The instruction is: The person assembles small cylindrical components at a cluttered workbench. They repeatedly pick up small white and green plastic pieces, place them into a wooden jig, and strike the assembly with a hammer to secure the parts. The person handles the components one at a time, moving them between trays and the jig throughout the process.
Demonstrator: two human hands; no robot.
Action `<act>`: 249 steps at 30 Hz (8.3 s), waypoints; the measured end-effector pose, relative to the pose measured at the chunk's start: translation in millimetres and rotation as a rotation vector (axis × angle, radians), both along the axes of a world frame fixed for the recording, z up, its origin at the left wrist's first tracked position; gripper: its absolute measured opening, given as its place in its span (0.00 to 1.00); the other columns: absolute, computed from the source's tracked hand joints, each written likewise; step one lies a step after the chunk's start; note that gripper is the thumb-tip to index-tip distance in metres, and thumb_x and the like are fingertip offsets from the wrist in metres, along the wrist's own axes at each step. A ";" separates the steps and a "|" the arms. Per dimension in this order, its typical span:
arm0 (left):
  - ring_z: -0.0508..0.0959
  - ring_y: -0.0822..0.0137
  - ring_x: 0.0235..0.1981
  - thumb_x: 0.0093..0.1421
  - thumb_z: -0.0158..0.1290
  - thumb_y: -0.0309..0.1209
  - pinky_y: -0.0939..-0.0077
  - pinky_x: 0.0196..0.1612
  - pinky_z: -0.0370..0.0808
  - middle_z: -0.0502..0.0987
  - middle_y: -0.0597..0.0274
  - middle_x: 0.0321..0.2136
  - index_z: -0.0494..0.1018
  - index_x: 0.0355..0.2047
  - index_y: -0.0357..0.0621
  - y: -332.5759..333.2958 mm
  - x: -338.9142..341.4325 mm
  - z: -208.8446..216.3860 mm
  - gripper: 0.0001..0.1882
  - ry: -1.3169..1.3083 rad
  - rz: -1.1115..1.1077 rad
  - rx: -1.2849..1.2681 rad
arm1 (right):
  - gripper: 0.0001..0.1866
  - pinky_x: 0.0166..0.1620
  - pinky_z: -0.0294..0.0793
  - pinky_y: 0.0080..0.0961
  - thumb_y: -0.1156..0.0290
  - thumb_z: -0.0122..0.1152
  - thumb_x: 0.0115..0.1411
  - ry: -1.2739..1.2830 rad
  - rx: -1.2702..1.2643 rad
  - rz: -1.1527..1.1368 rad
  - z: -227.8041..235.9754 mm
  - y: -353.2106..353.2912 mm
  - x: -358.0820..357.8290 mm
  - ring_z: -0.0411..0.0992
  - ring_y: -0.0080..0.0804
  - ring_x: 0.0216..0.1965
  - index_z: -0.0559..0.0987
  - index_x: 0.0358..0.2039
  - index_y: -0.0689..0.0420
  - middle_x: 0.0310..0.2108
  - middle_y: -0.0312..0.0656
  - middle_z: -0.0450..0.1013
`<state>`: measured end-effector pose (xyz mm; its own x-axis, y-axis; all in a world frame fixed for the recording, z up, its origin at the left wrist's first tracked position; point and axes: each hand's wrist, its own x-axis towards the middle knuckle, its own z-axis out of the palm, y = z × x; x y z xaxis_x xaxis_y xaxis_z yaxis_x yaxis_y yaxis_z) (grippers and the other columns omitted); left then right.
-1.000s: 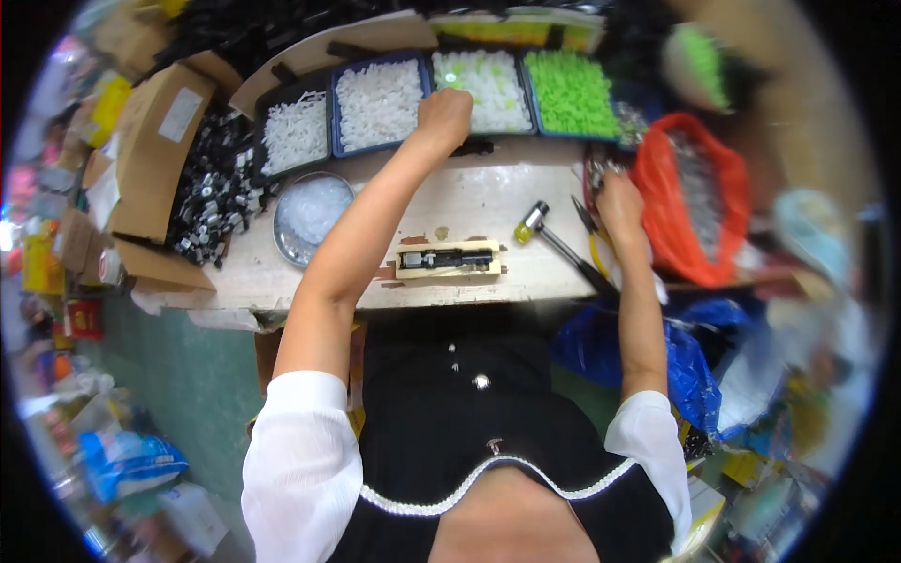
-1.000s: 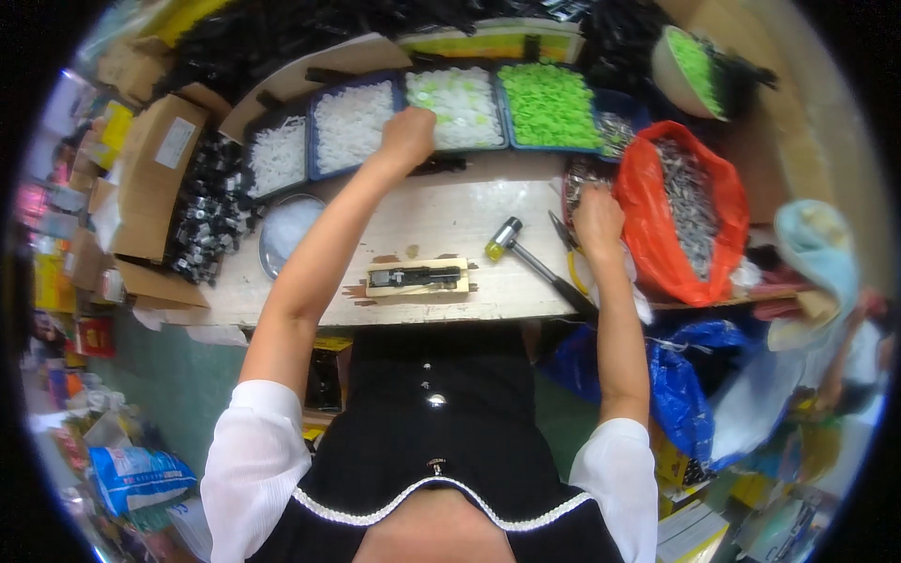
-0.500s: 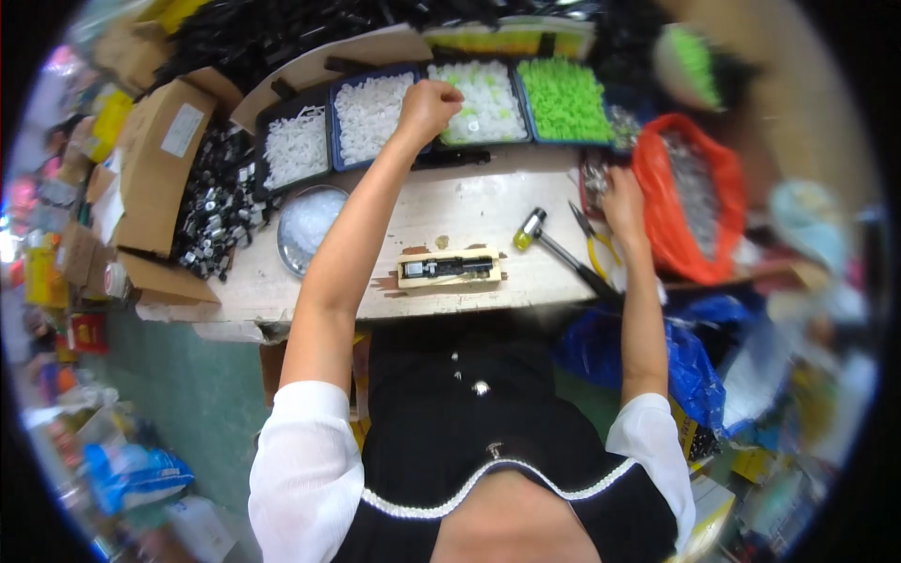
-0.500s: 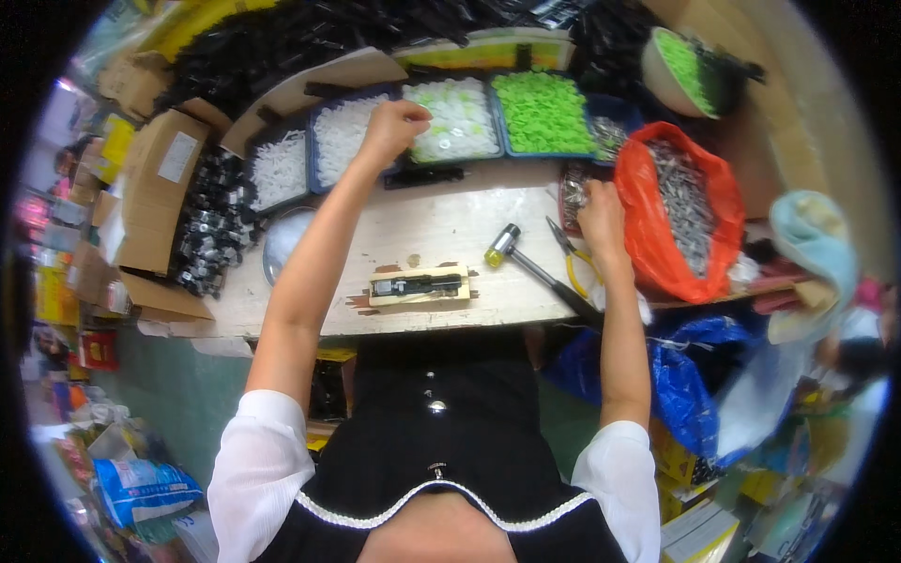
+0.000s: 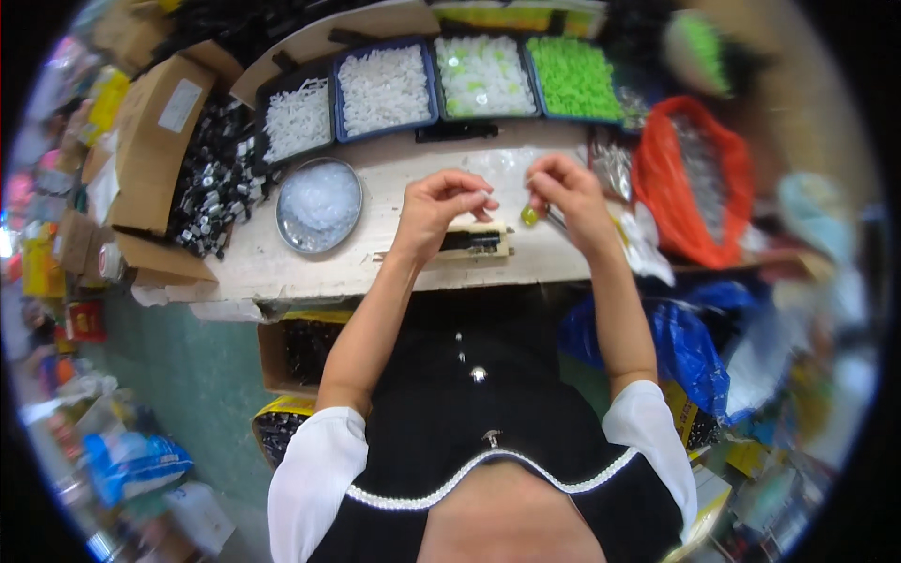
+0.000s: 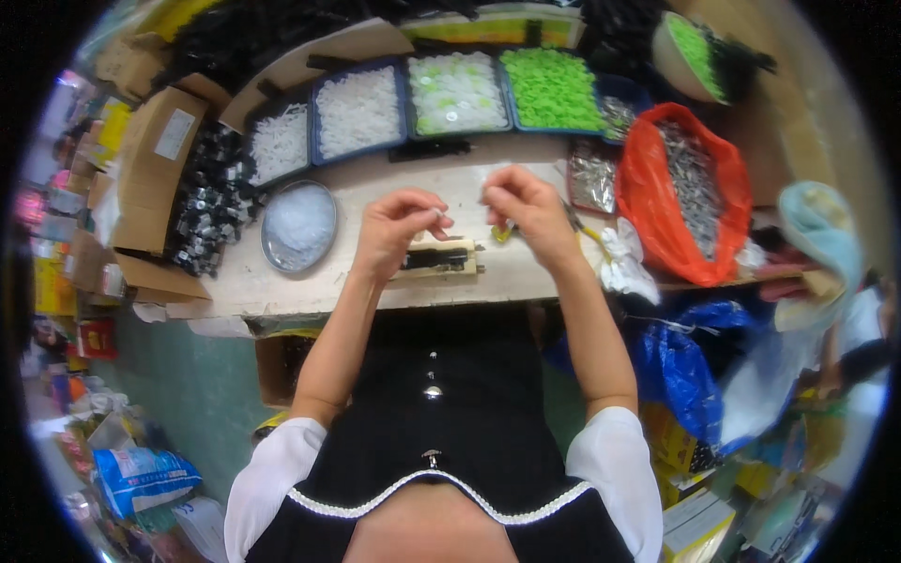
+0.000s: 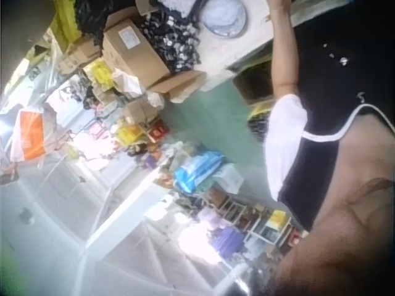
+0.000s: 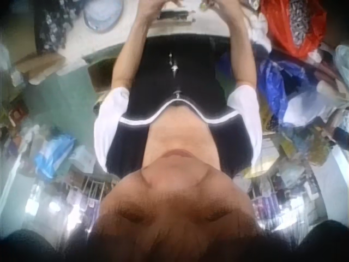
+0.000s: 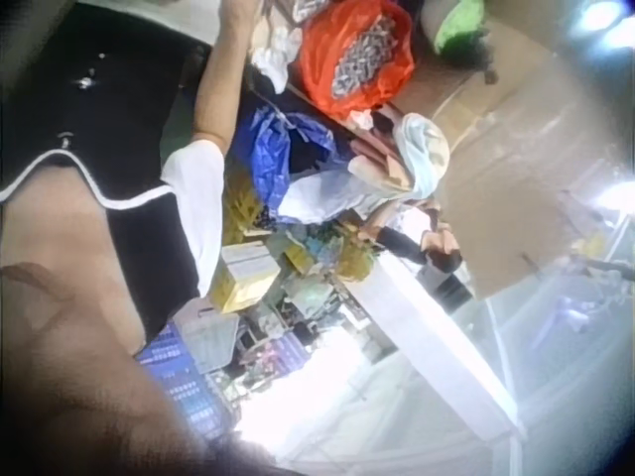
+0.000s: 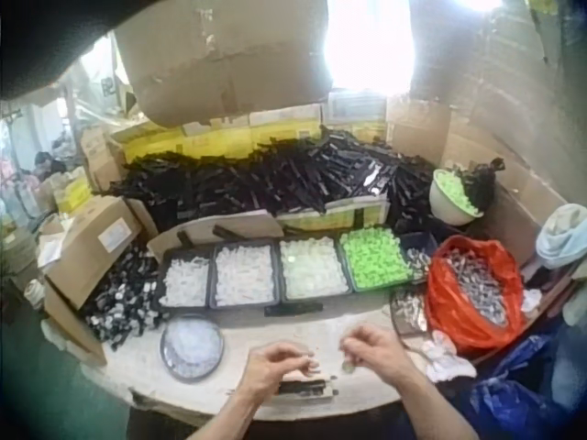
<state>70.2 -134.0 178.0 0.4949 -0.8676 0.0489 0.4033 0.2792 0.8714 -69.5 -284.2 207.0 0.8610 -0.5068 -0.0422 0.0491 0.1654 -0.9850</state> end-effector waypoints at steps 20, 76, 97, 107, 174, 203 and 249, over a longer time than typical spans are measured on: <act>0.79 0.64 0.31 0.54 0.49 0.14 0.74 0.35 0.80 0.73 0.56 0.33 0.73 0.31 0.32 39.1 -12.3 -6.9 0.06 -0.459 0.074 -0.062 | 0.05 0.26 0.65 0.18 0.72 0.56 0.56 0.167 -0.219 0.219 -1.4 44.9 20.0 0.67 0.23 0.23 0.75 0.30 0.60 0.24 0.35 0.70; 0.74 0.52 0.33 0.44 0.54 0.25 0.59 0.33 0.71 0.74 0.52 0.27 0.77 0.24 0.40 -204.0 31.6 25.2 0.06 -1.884 0.212 0.387 | 0.09 0.39 0.71 0.42 0.73 0.54 0.51 0.729 -1.252 -0.392 -42.3 -104.3 -53.0 0.70 0.51 0.36 0.76 0.33 0.60 0.34 0.52 0.70; 0.78 0.53 0.26 0.40 0.56 0.25 0.64 0.30 0.75 0.76 0.45 0.23 0.75 0.24 0.35 -241.5 34.2 28.9 0.09 -1.399 0.104 0.376 | 0.08 0.32 0.74 0.46 0.79 0.47 0.49 0.829 -1.345 -0.400 -61.2 -118.4 -33.0 0.74 0.54 0.30 0.75 0.28 0.64 0.30 0.58 0.71; 0.73 0.73 0.20 0.49 0.57 0.21 0.80 0.23 0.72 0.75 0.59 0.22 0.74 0.32 0.33 -104.6 10.0 42.9 0.09 -0.238 -0.205 0.234 | 0.13 0.38 0.70 0.45 0.84 0.50 0.45 0.677 -1.247 -0.461 -50.8 -112.8 -50.1 0.71 0.54 0.35 0.75 0.32 0.60 0.33 0.54 0.69; 0.72 0.74 0.25 0.57 0.54 0.27 0.82 0.28 0.69 0.75 0.65 0.27 0.76 0.37 0.37 48.8 -21.3 -10.1 0.09 -0.126 0.209 0.136 | 0.05 0.27 0.70 0.29 0.79 0.59 0.49 -0.140 -1.083 -0.005 -2.9 64.2 15.8 0.71 0.38 0.25 0.74 0.28 0.60 0.25 0.42 0.70; 0.68 0.63 0.42 0.43 0.58 0.24 0.67 0.44 0.58 0.72 0.65 0.35 0.73 0.23 0.45 61.7 -10.6 -46.6 0.06 -1.192 0.404 0.327 | 0.07 0.36 0.64 0.35 0.77 0.56 0.45 0.169 -1.367 0.502 -29.8 59.9 41.1 0.71 0.40 0.33 0.74 0.28 0.56 0.28 0.41 0.69; 0.79 0.66 0.30 0.43 0.63 0.33 0.73 0.37 0.72 0.80 0.58 0.25 0.80 0.30 0.45 52.4 256.1 -33.3 0.12 -0.927 0.628 0.828 | 0.15 0.44 0.69 0.29 0.70 0.56 0.49 0.785 -1.020 -0.655 -31.6 -272.5 -185.7 0.73 0.35 0.40 0.75 0.38 0.61 0.37 0.47 0.75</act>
